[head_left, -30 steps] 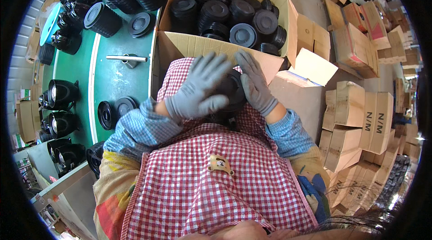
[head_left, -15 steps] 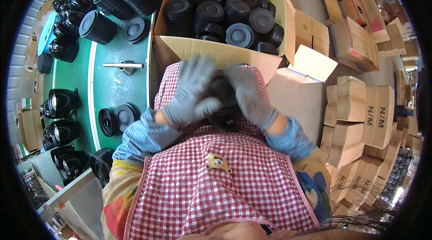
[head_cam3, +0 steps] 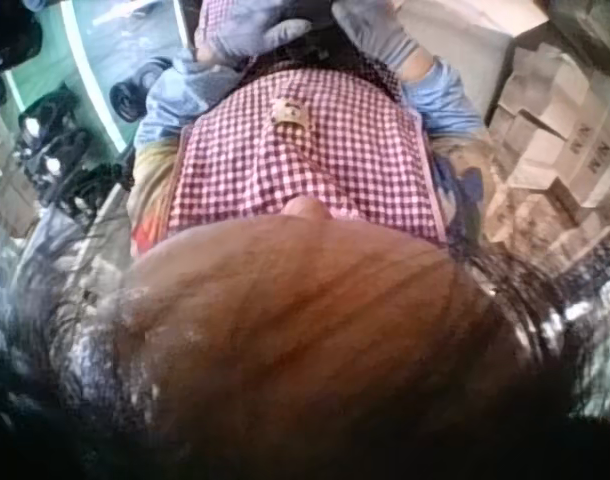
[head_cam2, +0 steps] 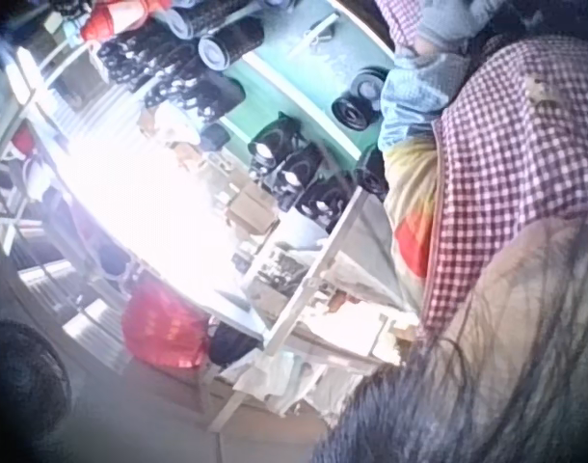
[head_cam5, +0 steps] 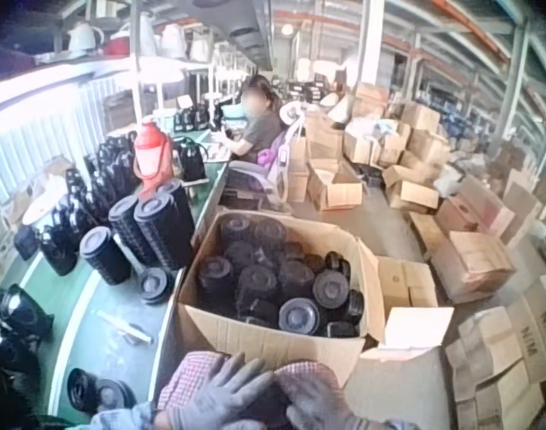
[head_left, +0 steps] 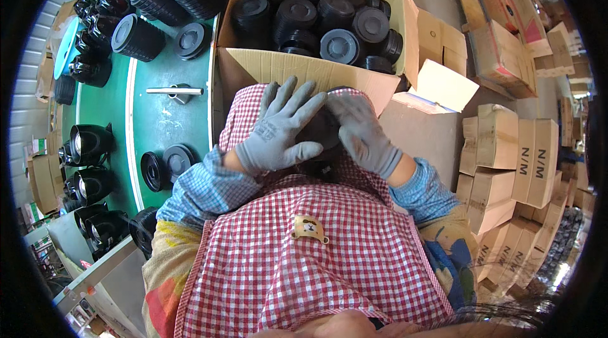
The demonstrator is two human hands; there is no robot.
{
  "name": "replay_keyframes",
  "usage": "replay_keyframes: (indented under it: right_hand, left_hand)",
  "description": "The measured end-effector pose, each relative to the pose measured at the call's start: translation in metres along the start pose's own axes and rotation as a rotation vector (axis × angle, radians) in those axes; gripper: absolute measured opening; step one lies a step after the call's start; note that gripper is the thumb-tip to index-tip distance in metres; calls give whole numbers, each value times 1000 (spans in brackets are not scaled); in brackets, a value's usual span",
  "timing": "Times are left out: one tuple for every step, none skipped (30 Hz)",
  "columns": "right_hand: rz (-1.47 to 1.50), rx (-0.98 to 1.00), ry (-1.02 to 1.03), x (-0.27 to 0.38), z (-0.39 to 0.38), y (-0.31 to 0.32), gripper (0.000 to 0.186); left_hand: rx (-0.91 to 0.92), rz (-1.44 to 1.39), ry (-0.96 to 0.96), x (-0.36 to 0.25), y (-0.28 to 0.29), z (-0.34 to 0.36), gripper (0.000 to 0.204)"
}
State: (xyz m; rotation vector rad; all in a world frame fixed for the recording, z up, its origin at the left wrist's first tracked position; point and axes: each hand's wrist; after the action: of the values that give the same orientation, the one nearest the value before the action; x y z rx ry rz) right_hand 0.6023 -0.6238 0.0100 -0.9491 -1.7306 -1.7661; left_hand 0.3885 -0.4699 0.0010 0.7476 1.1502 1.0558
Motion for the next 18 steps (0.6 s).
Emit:
replay_keyframes:
  right_hand:
    - [-49, 89, 111, 7, -1, 3, 75]
    - [-91, 182, 201, 16, -18, -2, 76]
    - [-134, 276, 291, 21, -26, -5, 78]
    - [-119, 361, 268, 16, -17, 1, 86]
    - [-215, 249, 253, 6, -6, 7, 88]
    - [-311, 138, 235, -7, 6, 14, 91]
    - [-407, 31, 220, -13, 16, 18, 93]
    - [-482, 81, 206, -9, 29, 20, 97]
    - [-462, 136, 310, 5, 36, 13, 97]
    - [-434, 197, 419, 28, 42, -3, 97]
    - [-407, 256, 518, 46, 42, -20, 97]
    - [-321, 222, 591, 50, 40, -39, 92]
    - [-384, 285, 598, 53, 44, -35, 86]
    - [-351, 251, 582, 47, 48, -26, 83]
    - [-317, 217, 567, 34, 54, -11, 80]
    - [-345, 248, 557, 15, 59, 8, 81]
    - [-437, 261, 469, -5, 61, 12, 91]
    - [-534, 280, 400, -24, 64, 16, 101]
  left_hand:
    - [21, 43, 23, 7, -3, 2, 94]
    - [33, 77, 165, 25, -4, -2, 87]
    - [44, 111, 308, 42, -3, -6, 80]
    - [0, 165, 199, 41, 6, -1, 64]
    - [69, -39, 224, 36, 14, 7, 60]
    - [140, -243, 247, 30, 19, 20, 56]
    - [207, -448, 274, 25, 19, 30, 51]
    - [124, -401, 150, 32, 5, 36, 42]
    - [159, -475, 221, 49, -6, 49, 41]
    - [192, -550, 304, 69, -16, 61, 41]
    - [227, -631, 377, 77, -23, 69, 40]
    - [303, -543, 364, 72, -14, 80, 39]
    - [384, -461, 338, 64, 1, 95, 37]
    - [469, -381, 312, 59, 9, 103, 36]
    - [411, -483, 292, 60, 12, 92, 34]
    - [354, -583, 269, 62, 16, 73, 34]
    - [298, -683, 248, 58, 14, 59, 34]
    - [132, -1064, 305, 47, 0, 48, 35]
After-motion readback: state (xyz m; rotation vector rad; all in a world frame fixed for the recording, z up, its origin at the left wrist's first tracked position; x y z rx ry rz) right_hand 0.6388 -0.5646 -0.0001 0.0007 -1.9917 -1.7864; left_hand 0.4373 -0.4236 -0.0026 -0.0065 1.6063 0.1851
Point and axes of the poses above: each hand's wrist, its own z-axis towards the middle knuckle, its own y-axis out of the back of the hand, x = y × z, and after that the axes turned 14 degrees about -y, right-handed
